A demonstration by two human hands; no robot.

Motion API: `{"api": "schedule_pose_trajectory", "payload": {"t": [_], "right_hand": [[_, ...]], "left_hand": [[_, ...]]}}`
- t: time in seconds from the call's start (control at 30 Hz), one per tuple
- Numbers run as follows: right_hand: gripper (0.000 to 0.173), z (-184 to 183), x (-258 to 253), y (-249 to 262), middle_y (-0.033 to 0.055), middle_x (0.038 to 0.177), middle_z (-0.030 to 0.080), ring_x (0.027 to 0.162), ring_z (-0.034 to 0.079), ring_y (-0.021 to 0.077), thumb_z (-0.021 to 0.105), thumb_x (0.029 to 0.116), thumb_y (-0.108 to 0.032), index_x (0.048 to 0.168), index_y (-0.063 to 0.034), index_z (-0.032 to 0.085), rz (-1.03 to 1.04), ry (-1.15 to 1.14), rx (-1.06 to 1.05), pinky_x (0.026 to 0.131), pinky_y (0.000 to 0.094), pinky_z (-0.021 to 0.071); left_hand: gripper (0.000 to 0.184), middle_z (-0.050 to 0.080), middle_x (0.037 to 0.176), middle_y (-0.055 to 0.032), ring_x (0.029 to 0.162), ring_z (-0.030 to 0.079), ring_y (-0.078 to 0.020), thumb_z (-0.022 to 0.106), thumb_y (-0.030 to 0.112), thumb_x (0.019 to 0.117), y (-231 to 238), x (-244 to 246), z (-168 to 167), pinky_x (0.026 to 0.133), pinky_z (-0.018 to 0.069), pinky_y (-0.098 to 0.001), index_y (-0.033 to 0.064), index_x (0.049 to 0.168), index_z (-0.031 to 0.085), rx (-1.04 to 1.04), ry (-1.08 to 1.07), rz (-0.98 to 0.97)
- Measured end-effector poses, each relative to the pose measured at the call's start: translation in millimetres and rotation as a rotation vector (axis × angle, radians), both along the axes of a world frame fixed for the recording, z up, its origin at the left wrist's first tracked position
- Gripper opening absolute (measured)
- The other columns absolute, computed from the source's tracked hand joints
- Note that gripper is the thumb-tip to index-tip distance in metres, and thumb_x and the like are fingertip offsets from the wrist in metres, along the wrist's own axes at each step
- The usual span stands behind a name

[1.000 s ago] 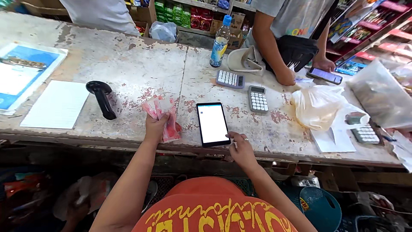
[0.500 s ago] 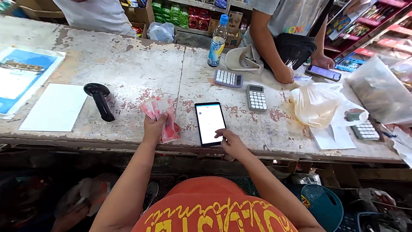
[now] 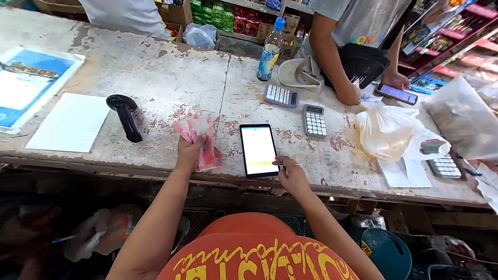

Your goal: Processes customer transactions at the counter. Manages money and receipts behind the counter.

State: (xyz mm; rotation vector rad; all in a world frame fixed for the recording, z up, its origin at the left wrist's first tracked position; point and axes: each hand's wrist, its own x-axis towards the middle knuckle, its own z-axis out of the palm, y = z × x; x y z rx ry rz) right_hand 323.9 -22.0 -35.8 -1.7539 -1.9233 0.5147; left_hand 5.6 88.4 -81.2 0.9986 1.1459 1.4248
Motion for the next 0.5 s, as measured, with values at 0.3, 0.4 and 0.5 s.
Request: {"api": "schedule_pose_trajectory", "payload": {"t": [0.3,0.4,0.5], "right_hand": [[0.040,-3,-10,1,0.0121,0.114,0.075,0.099,0.069,0.0365,0.049,0.0899,0.002,0.126,0.0000,0.066,0.039,-0.044,0.087,0.080,0.0539,0.0555],[0.041,-2,-10,0,0.0116,0.116,0.075,0.101,0.069,0.0371,0.049,0.0904,0.002,0.127,-0.0004,0.066,0.028,-0.051,0.068,0.082,0.0545,0.0551],[0.042,2,-13,2,0.0116,0.117,0.074,0.102,0.068,0.0379,0.049,0.0905,0.002,0.129,-0.0011,0.065,0.019,-0.078,0.042,0.082,0.0550,0.0546]], "left_hand": [[0.038,0.071,0.105,-0.0039,0.092,0.072,-0.0125,0.070,0.007,0.0960,2,1,-1,0.086,0.0612,-0.0353,0.0047,0.129,0.051,0.011,-0.027,0.012],[0.039,0.070,0.107,-0.0054,0.093,0.072,-0.0138,0.067,0.008,0.0981,2,0,-1,0.087,0.0609,-0.0362,0.0041,0.132,0.049,0.008,-0.035,0.007],[0.036,0.070,0.106,-0.0055,0.092,0.071,-0.0135,0.065,0.010,0.1001,2,0,-3,0.087,0.0606,-0.0361,0.0036,0.132,0.050,0.007,-0.026,0.008]]}}
